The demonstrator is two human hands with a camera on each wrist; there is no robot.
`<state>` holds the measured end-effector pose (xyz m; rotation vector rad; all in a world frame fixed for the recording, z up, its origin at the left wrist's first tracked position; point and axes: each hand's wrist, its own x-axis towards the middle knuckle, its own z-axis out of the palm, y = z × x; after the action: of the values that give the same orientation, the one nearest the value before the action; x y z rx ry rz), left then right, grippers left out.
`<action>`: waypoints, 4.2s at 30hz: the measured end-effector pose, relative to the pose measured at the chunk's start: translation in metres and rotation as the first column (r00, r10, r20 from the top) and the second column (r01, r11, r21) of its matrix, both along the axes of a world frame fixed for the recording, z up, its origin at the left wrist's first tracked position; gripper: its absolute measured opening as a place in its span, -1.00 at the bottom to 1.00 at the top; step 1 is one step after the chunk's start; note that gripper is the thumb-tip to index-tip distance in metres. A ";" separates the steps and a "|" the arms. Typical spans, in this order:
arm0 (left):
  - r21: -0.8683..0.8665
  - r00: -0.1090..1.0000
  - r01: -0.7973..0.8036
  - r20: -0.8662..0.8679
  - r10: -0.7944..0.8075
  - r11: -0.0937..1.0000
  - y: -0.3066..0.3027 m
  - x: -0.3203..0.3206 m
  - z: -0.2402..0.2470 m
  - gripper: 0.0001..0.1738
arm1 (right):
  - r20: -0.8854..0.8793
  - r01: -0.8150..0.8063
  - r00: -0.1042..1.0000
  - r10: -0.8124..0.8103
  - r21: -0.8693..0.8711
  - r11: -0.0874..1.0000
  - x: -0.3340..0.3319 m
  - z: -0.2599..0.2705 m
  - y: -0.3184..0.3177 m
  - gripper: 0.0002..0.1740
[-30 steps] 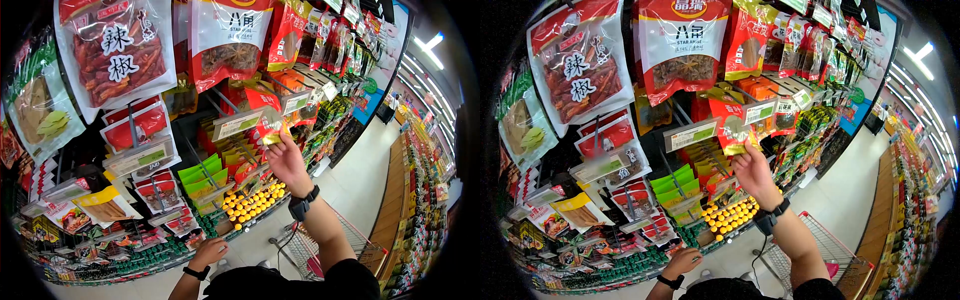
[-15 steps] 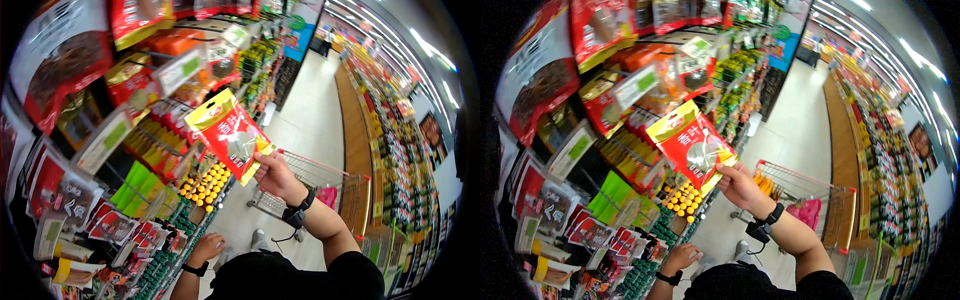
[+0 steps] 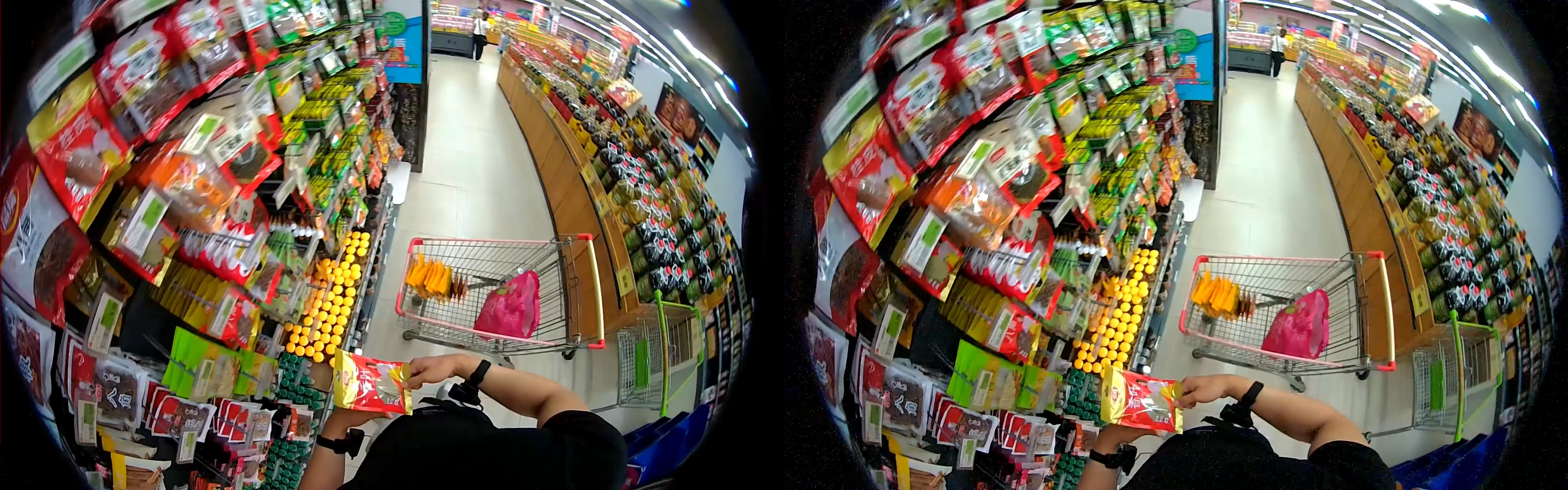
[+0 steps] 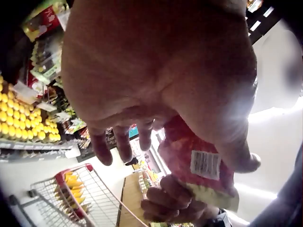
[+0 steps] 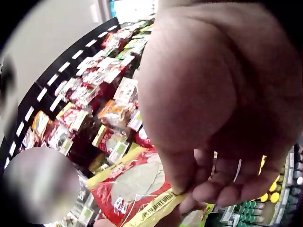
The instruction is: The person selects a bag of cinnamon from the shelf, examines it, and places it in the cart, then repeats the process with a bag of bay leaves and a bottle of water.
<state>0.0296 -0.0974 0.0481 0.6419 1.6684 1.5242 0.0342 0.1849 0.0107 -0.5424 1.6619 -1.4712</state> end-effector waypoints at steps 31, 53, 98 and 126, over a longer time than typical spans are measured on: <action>-0.111 0.948 -0.144 -0.301 0.105 0.983 0.317 -0.001 0.009 0.03 | -0.005 0.794 0.606 -0.796 -0.056 0.605 0.094 0.023 0.240 -0.70; 0.054 0.978 0.148 0.139 -0.155 0.987 0.275 -0.095 0.007 -0.63 | 0.067 0.898 0.437 -0.897 -0.090 0.430 0.060 0.051 0.203 -0.69; -0.263 0.961 -0.105 -0.276 0.029 0.959 0.199 -0.198 -0.030 -0.60 | -0.214 0.595 0.797 -0.564 0.436 0.675 -0.067 0.031 0.212 -0.66; -0.676 0.997 -0.051 0.007 0.076 0.735 0.297 -0.103 -0.031 -0.64 | -0.369 0.684 0.596 -0.713 0.699 0.210 -0.121 -0.366 0.432 -0.57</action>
<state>-0.0730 0.1992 0.0175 0.1549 2.0582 0.8372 -0.0866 0.6165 -0.3552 0.9156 2.4548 -1.0107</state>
